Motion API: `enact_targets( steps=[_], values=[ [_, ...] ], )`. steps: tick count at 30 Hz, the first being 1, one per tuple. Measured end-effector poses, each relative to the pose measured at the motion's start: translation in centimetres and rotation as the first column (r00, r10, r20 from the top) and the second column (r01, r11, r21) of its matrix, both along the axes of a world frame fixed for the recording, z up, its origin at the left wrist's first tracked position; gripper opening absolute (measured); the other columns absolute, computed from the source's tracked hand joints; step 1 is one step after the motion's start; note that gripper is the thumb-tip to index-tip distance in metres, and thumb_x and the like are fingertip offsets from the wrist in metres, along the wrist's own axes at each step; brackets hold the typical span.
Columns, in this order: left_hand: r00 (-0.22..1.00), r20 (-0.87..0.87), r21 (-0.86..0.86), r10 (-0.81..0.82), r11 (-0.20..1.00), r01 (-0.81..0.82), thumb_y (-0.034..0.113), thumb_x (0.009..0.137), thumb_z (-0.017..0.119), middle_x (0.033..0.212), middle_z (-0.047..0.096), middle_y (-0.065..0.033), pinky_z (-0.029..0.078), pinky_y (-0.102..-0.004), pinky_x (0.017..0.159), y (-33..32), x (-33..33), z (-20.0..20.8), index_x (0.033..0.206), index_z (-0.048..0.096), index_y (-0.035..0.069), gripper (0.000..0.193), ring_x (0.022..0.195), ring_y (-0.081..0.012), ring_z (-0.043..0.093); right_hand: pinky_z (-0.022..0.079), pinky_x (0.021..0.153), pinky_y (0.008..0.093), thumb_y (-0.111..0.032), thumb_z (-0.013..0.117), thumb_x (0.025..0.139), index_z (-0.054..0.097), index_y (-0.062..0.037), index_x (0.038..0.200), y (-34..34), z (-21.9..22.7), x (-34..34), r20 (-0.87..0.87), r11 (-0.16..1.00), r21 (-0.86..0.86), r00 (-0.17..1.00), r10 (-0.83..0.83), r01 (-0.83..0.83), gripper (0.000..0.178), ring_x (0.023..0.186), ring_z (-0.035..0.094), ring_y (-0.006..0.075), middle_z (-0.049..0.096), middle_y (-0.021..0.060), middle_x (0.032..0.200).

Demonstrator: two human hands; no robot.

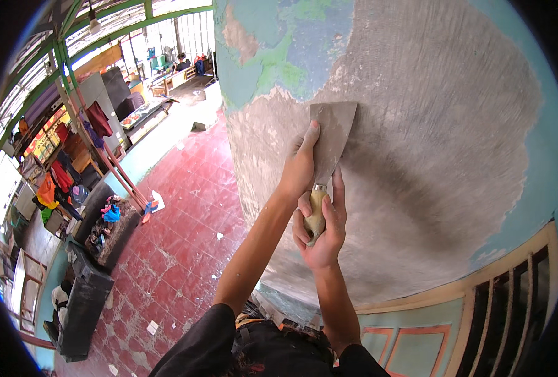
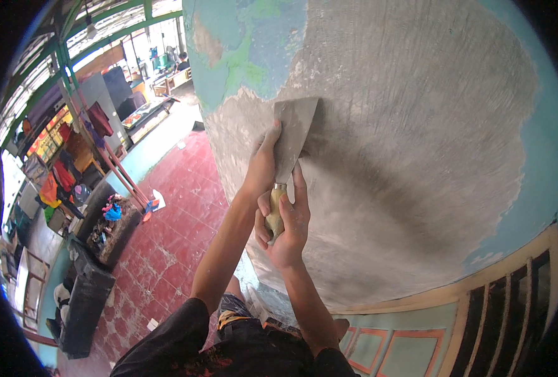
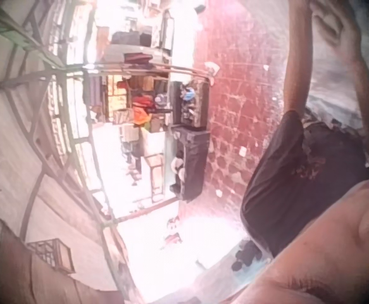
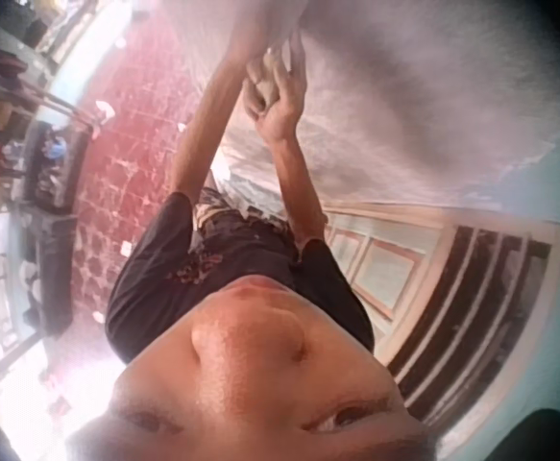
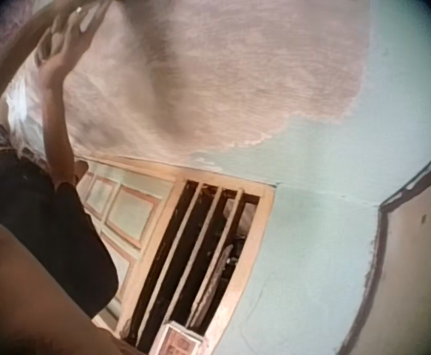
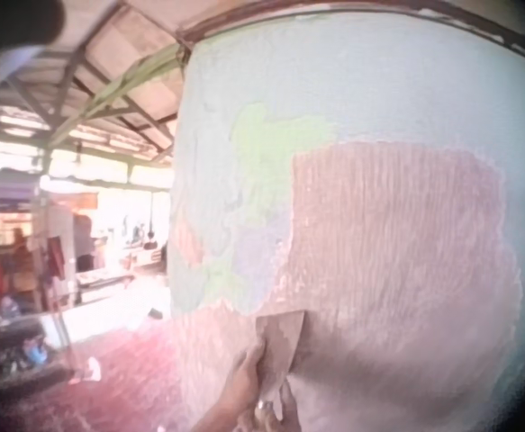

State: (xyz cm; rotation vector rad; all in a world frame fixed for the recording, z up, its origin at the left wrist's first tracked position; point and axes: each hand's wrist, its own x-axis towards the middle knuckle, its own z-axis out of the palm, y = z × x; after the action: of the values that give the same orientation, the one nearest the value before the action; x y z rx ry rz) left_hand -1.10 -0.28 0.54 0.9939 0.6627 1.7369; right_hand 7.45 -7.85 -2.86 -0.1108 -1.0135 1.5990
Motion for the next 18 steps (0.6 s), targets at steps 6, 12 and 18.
enact_targets(
  steps=[6,12,18],
  values=[
    [1.0,0.031,-0.031,0.006,0.999,-0.005,0.042,0.101,0.043,0.077,0.062,-0.0089,0.048,-0.0273,0.058,0.3,0.2,0.6,0.1,0.061,-0.002,0.047,0.065,-0.0154,0.059,0.024,0.029,0.0198,-0.029,0.043,0.1,0.017,-0.0126,0.15,0.2,0.1,-0.4,-0.008,0.999,-0.047,1.0,-0.014,0.014,0.059,0.036,0.034,0.0059,0.046,0.005,0.074],
    [1.0,-0.009,0.025,-0.01,1.0,0.011,0.041,0.101,0.044,0.072,0.06,-0.0079,0.046,-0.0273,0.052,0.7,0.0,0.8,0.095,0.061,0.0,0.046,0.058,-0.0152,0.058,0.022,0.027,0.0202,-0.029,0.045,0.099,0.031,-0.0097,0.14,0.9,-0.2,-0.4,0.006,0.996,-0.077,0.999,-0.05,0.05,0.047,0.035,0.031,0.0051,0.045,0.0043,0.071],
    [0.997,-0.06,-0.013,0.043,0.999,-0.044,0.041,0.101,0.044,0.068,0.059,-0.0083,0.045,-0.0269,0.05,0.3,-0.3,1.9,0.091,0.061,0.0,0.046,0.057,-0.0148,0.057,0.02,0.026,0.0193,-0.031,0.047,0.099,0.036,-0.0109,0.135,0.2,0.8,-0.7,0.1,0.991,-0.077,0.99,-0.099,0.107,0.043,0.035,0.027,0.0043,0.043,0.0034,0.07]
  ],
)
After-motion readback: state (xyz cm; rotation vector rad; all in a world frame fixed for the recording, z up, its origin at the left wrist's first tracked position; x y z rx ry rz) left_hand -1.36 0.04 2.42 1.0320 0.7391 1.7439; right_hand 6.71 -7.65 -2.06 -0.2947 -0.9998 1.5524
